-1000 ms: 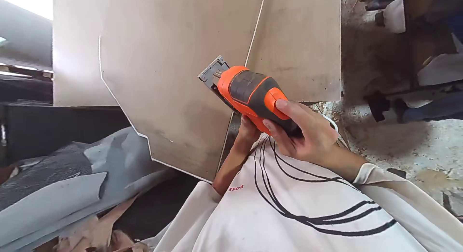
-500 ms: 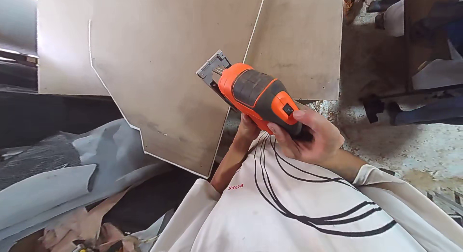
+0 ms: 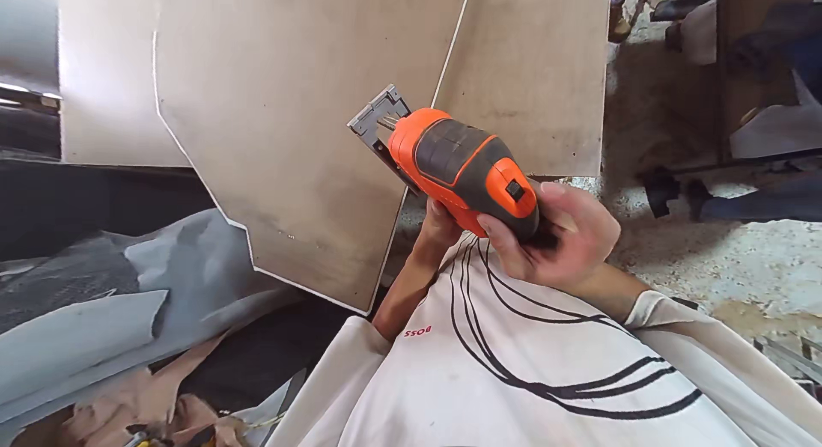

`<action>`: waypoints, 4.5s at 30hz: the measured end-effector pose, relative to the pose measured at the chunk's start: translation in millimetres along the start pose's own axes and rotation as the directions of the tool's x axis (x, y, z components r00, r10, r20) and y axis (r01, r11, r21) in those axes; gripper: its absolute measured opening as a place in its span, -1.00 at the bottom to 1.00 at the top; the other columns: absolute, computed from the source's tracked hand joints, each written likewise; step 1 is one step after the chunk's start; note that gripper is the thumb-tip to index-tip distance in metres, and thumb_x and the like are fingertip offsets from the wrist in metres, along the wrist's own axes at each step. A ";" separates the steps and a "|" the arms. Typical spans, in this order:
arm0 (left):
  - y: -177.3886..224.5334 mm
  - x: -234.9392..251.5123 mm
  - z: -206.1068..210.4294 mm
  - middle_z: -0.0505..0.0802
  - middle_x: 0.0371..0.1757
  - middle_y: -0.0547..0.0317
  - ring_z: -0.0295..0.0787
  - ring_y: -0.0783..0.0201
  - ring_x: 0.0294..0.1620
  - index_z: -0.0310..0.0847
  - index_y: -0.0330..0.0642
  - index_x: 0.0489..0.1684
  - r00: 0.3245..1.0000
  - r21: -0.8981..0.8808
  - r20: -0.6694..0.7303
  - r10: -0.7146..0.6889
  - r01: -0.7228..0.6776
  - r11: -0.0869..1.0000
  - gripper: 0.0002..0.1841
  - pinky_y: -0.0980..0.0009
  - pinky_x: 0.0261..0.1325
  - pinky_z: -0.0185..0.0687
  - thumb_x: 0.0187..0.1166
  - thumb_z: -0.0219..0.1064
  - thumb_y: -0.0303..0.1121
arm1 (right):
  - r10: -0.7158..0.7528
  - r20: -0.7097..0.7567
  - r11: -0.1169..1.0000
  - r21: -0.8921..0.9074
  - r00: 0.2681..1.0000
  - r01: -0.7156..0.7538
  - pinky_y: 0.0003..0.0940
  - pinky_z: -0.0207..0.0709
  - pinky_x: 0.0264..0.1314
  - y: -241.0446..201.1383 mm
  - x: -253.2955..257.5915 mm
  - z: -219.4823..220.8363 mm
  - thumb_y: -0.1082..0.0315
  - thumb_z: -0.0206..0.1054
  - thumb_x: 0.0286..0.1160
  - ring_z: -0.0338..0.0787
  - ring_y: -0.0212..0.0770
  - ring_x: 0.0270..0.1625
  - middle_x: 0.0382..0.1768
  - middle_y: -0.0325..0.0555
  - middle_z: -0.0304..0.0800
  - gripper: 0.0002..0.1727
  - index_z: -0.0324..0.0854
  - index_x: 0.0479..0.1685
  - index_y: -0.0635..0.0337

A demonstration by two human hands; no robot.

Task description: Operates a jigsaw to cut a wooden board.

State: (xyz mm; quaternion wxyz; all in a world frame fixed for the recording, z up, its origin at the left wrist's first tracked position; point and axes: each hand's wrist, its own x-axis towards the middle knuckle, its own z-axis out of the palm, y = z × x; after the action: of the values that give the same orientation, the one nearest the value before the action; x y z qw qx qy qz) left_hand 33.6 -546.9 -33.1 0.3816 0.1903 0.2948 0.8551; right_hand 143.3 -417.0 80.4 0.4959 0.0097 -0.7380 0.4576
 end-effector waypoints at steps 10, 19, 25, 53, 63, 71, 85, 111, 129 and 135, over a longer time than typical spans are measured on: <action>-2.8 -0.6 -5.8 0.94 0.04 0.26 0.90 0.36 0.09 0.75 0.11 0.18 1.000 -0.043 0.014 -0.012 0.012 0.999 -0.54 0.31 0.21 0.81 0.51 0.41 0.17 | -0.040 0.011 0.992 -0.119 0.999 0.041 -0.35 0.83 -0.21 -1.6 -1.5 2.2 0.33 0.54 0.48 0.92 -0.21 -0.13 0.05 0.04 0.87 -0.53 0.54 0.35 0.10; -3.9 0.3 -6.0 0.94 0.04 0.24 0.90 0.34 0.08 0.73 0.09 0.21 1.000 -0.047 -0.003 -0.020 0.020 0.999 -0.53 0.30 0.21 0.81 0.53 0.39 0.17 | -0.037 0.036 0.980 -0.196 0.999 0.043 -0.38 0.82 -0.13 0.3 1.5 2.1 0.30 0.52 0.50 0.91 -0.22 -0.09 0.01 0.10 0.87 -0.56 0.61 0.33 0.22; -1.1 1.5 -1.1 0.95 0.01 0.27 0.90 0.38 0.06 0.76 0.09 0.15 1.000 -0.016 -0.003 0.008 -0.008 1.000 -0.56 0.35 0.19 0.81 0.52 0.41 0.17 | 0.012 0.006 0.995 -0.099 1.000 -0.011 -0.31 0.88 -0.17 3.4 0.8 2.3 0.34 0.59 0.40 0.91 -0.25 -0.18 -0.03 -0.09 0.89 -0.28 0.39 0.59 0.07; -4.3 -0.6 2.1 0.94 0.05 0.23 0.89 0.35 0.12 0.75 0.09 0.17 0.999 -0.077 -0.041 -0.013 0.010 0.997 -0.55 0.32 0.26 0.79 0.48 0.46 0.14 | 0.009 0.000 0.996 -0.093 1.000 -0.009 -0.26 0.88 -0.08 6.1 1.3 1.0 0.38 0.60 0.39 0.91 -0.22 -0.10 0.10 -0.06 0.85 -0.29 0.40 0.58 0.03; 4.1 -0.6 13.4 0.92 -0.14 0.16 0.92 0.28 -0.11 0.55 -0.19 0.16 0.950 0.118 -0.303 -0.077 0.118 0.986 -0.15 0.23 0.02 0.88 0.04 0.71 0.28 | 0.165 -0.024 0.986 -0.015 0.986 -0.166 -0.31 0.87 -0.01 14.0 -2.1 -9.4 0.27 0.64 0.35 0.89 -0.31 -0.07 0.06 -0.20 0.87 -0.24 0.38 0.57 0.08; 26.9 12.3 58.6 0.93 -0.09 0.07 0.93 0.20 -0.02 0.63 -0.31 0.16 0.890 0.646 -0.413 0.195 0.136 0.751 -0.24 0.13 0.16 0.90 -0.02 0.85 -0.10 | 0.631 0.236 0.540 0.551 0.739 -0.636 -0.15 0.81 -0.31 70.5 -36.3 -33.2 -0.06 0.51 0.50 0.83 -0.14 -0.42 -0.37 -0.11 0.83 -0.54 0.58 0.09 0.08; 63.3 -27.8 68.8 0.91 0.09 0.18 0.87 0.39 0.01 0.60 -0.22 0.48 0.946 0.947 -0.283 -0.159 0.301 0.110 -0.37 0.31 0.12 0.83 0.67 0.26 0.13 | 0.658 0.468 0.083 0.733 0.590 -0.675 -0.36 0.63 -0.48 93.2 -40.0 -61.6 0.38 0.45 0.44 0.59 -0.39 -0.69 -0.79 -0.36 0.53 -0.80 0.65 -0.55 0.09; 50.9 70.3 42.1 0.69 -0.34 -0.05 0.66 0.10 -0.21 0.73 -0.38 -0.31 0.588 0.768 0.637 0.499 -0.534 -0.352 -0.85 0.27 -0.04 0.61 0.51 0.49 -0.43 | 0.572 0.508 0.280 0.618 0.645 -0.735 -0.30 0.71 -0.46 62.4 -10.6 -76.4 0.44 0.45 0.46 0.60 -0.37 -0.68 -0.70 -0.36 0.56 -0.51 0.53 0.41 0.18; 116.5 60.8 62.3 0.70 -0.34 0.04 0.53 0.04 -0.18 0.67 -0.20 -0.27 0.625 0.408 0.778 -0.064 -0.580 -0.705 -0.77 0.14 0.07 0.20 0.75 0.23 -0.27 | 0.551 0.560 0.372 0.498 0.618 -0.783 -0.29 0.69 -0.52 34.7 6.7 -93.0 0.43 0.46 0.42 0.62 -0.34 -0.67 -0.68 -0.34 0.60 -0.82 0.62 -0.09 0.08; 86.7 53.3 49.8 0.67 -0.45 0.02 0.56 0.00 -0.19 0.65 -0.25 -0.39 0.710 0.543 0.701 0.064 -0.474 -0.693 -0.73 0.10 0.19 0.24 0.74 0.20 -0.34 | 0.599 0.546 0.362 0.468 0.586 -0.806 -0.29 0.69 -0.55 30.9 4.9 -86.3 0.47 0.45 0.40 0.58 -0.35 -0.71 -0.70 -0.34 0.53 -0.51 0.54 0.37 0.21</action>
State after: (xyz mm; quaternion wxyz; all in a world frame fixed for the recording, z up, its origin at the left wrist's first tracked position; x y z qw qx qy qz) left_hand -19.8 -534.6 66.2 -0.2917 0.6037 0.7188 0.1839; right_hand 188.7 -337.8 71.1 0.0968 -0.0658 -0.5083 0.8532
